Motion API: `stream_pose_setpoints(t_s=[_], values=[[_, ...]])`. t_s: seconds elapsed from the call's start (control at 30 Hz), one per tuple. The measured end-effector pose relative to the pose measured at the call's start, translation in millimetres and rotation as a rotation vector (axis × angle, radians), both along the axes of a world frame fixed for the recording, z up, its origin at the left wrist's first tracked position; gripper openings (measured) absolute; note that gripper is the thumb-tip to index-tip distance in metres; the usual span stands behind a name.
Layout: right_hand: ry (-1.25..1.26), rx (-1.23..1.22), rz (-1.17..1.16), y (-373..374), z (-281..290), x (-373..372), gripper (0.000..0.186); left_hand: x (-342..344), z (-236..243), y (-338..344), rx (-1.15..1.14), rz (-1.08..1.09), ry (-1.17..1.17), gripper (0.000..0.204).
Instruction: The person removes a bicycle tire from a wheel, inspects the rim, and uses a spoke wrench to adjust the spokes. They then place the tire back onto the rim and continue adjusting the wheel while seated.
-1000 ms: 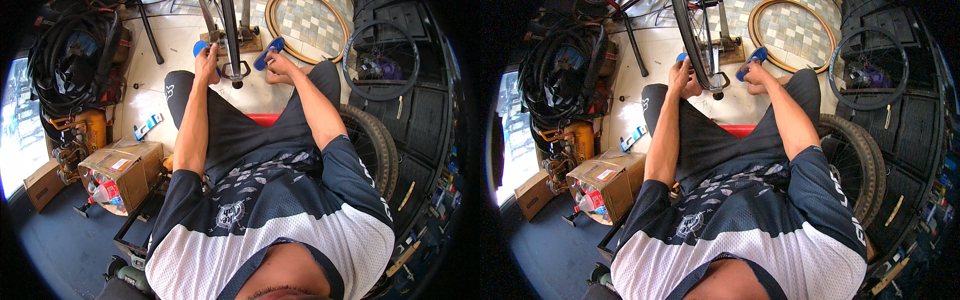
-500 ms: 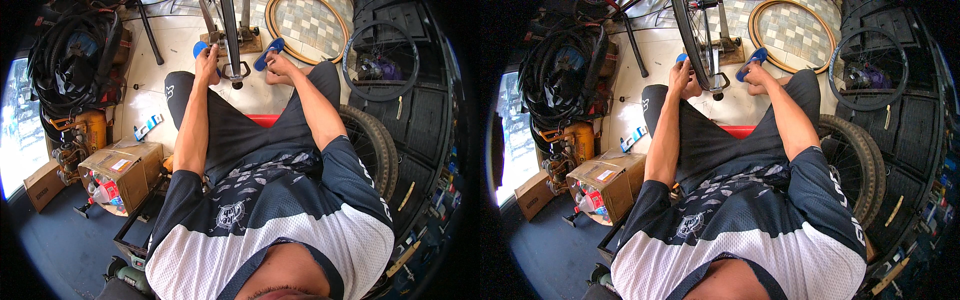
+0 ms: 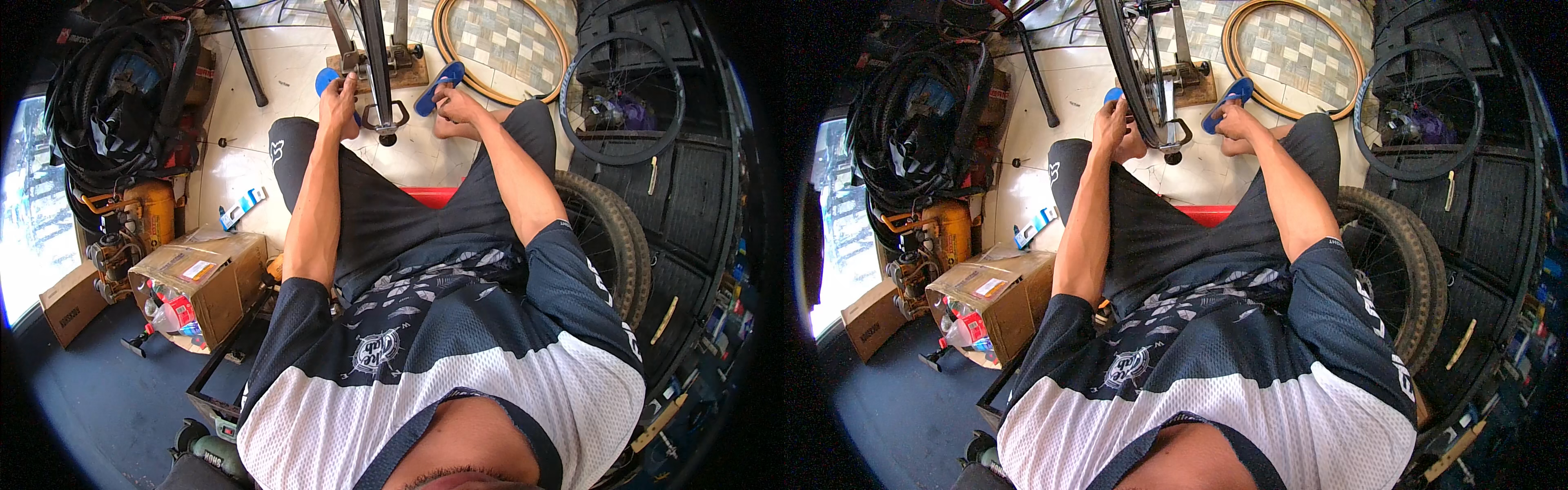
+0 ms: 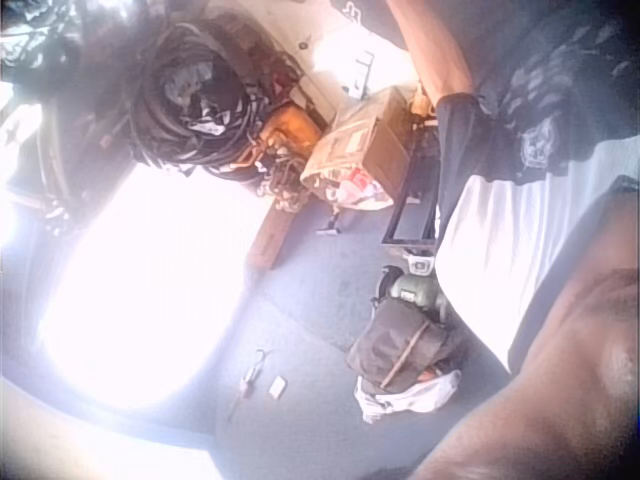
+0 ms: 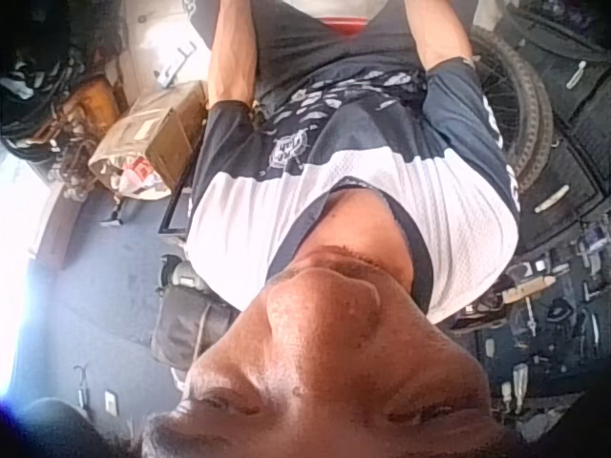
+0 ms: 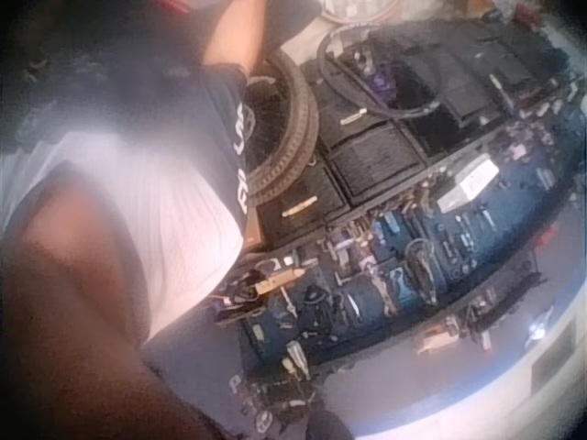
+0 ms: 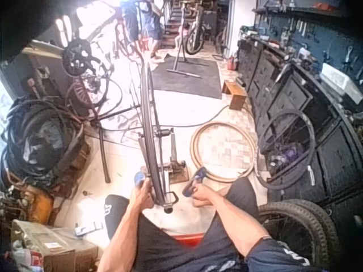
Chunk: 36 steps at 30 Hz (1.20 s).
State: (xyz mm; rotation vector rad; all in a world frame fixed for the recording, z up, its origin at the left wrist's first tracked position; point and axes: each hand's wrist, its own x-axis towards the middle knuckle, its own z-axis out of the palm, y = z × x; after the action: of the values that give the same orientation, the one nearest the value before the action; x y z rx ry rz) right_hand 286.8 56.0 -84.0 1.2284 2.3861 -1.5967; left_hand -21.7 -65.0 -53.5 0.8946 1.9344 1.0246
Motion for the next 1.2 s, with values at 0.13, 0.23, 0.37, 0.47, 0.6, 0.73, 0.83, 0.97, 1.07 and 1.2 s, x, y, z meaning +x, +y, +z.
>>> stream_pose_setpoints(t_s=[0.13, 0.23, 0.37, 0.47, 0.6, 0.73, 0.83, 0.97, 1.07, 1.2], values=[[0.035, 0.045, 0.067, 2.4, 1.9, 3.8, 0.041, 4.6, -3.1, -0.3, 0.07, 0.073, -0.039, 0.067], [-0.033, 0.097, 0.131, 3.3, 5.3, 3.1, 0.042, 0.6, -2.0, 1.4, 0.009, -0.01, -0.012, 0.054], [-0.088, -0.052, -0.131, -1.8, 16.9, -12.2, 0.045, -2.6, -5.6, -0.6, 0.011, -0.005, -0.001, 0.053], [-0.061, 0.026, -0.113, -3.2, 14.2, -7.3, 0.045, 0.7, -2.6, 2.0, 0.008, -0.014, -0.017, 0.053], [-0.066, 0.034, -0.062, -1.9, 15.5, -8.8, 0.047, -0.6, -4.3, 0.3, 0.006, -0.01, -0.008, 0.055], [-0.028, 0.034, -0.068, -1.1, 7.1, -2.1, 0.046, 0.6, -3.3, 3.8, 0.007, -0.009, -0.006, 0.059], [-0.048, -0.032, -0.1, -1.7, 13.4, -5.7, 0.043, -1.2, -7.6, 2.6, 0.007, 0.002, -0.011, 0.061], [-0.128, -0.073, -0.111, -2.6, 24.5, -14.2, 0.039, 1.5, -14.2, 0.1, 0.088, 0.084, 0.001, 0.064], [-0.091, 0.034, -0.083, -1.5, 18.3, -9.0, 0.039, 2.5, -10.0, 3.1, 0.063, 0.043, -0.006, 0.063], [-0.088, 0.009, -0.091, -0.2, 18.0, -8.2, 0.039, 1.1, -2.8, 3.2, 0.002, -0.017, -0.006, 0.062]])
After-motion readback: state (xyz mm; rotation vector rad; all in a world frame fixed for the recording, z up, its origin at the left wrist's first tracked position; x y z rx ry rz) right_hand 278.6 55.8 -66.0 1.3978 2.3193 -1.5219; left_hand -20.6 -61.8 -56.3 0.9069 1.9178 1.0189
